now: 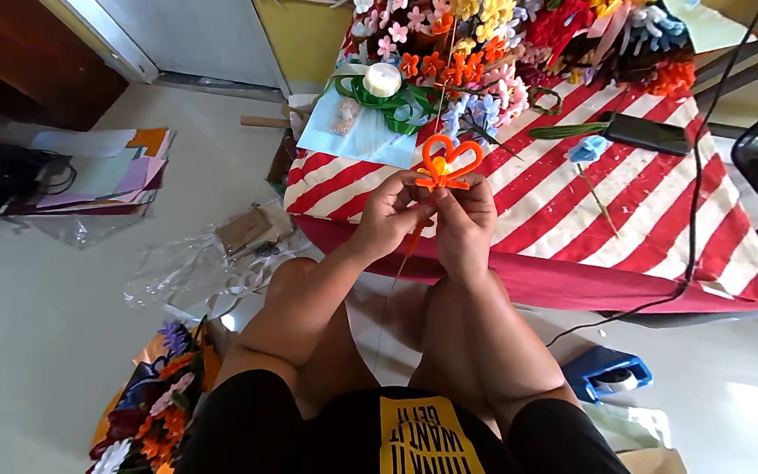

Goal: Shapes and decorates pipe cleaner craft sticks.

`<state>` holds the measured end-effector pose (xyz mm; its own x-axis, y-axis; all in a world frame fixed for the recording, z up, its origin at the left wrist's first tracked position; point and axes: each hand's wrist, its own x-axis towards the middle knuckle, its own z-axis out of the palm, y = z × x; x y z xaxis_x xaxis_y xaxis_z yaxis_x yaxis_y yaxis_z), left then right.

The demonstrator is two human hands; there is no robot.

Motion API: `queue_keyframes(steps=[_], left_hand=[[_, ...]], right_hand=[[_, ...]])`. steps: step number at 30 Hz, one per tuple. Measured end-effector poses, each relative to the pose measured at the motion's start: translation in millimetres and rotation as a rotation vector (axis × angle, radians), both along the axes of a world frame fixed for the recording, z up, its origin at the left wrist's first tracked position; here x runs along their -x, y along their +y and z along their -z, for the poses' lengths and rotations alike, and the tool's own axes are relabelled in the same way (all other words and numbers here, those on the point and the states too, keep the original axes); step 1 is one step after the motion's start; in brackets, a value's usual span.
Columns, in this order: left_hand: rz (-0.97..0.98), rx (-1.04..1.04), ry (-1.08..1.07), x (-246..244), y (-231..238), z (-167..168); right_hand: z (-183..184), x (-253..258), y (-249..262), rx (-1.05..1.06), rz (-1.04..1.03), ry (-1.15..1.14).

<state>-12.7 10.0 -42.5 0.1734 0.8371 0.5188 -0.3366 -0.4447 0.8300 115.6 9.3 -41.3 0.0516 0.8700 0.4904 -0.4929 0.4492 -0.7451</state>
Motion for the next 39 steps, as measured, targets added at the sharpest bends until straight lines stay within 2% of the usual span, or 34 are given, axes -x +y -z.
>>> queue_keyframes(steps=[4,10,16,21,36,39], left_hand=[[0.051,0.097,-0.114,-3.1,2.8,-2.2],[0.023,0.119,-0.201,-0.6,3.4,-4.3],[-0.007,0.094,-0.123,0.0,1.2,-1.7],[-0.047,-0.028,-0.001,-0.7,0.9,-1.4],[-0.497,-0.598,0.284,4.9,8.5,2.4],[-0.504,-0.606,0.303,2.1,8.1,5.3]], right_hand=[[1.1,-1.7,2.1,0.028,0.005,-0.028],[1.4,-0.4,1.0,0.038,-0.038,-0.089],[1.4,-1.4,2.2,0.061,-0.059,-0.131],[0.9,-2.2,3.5,0.073,-0.052,-0.121],[0.3,-4.2,-0.9,0.07,-0.062,-0.076],[-0.1,-3.8,-1.0,0.065,-0.044,-0.066]])
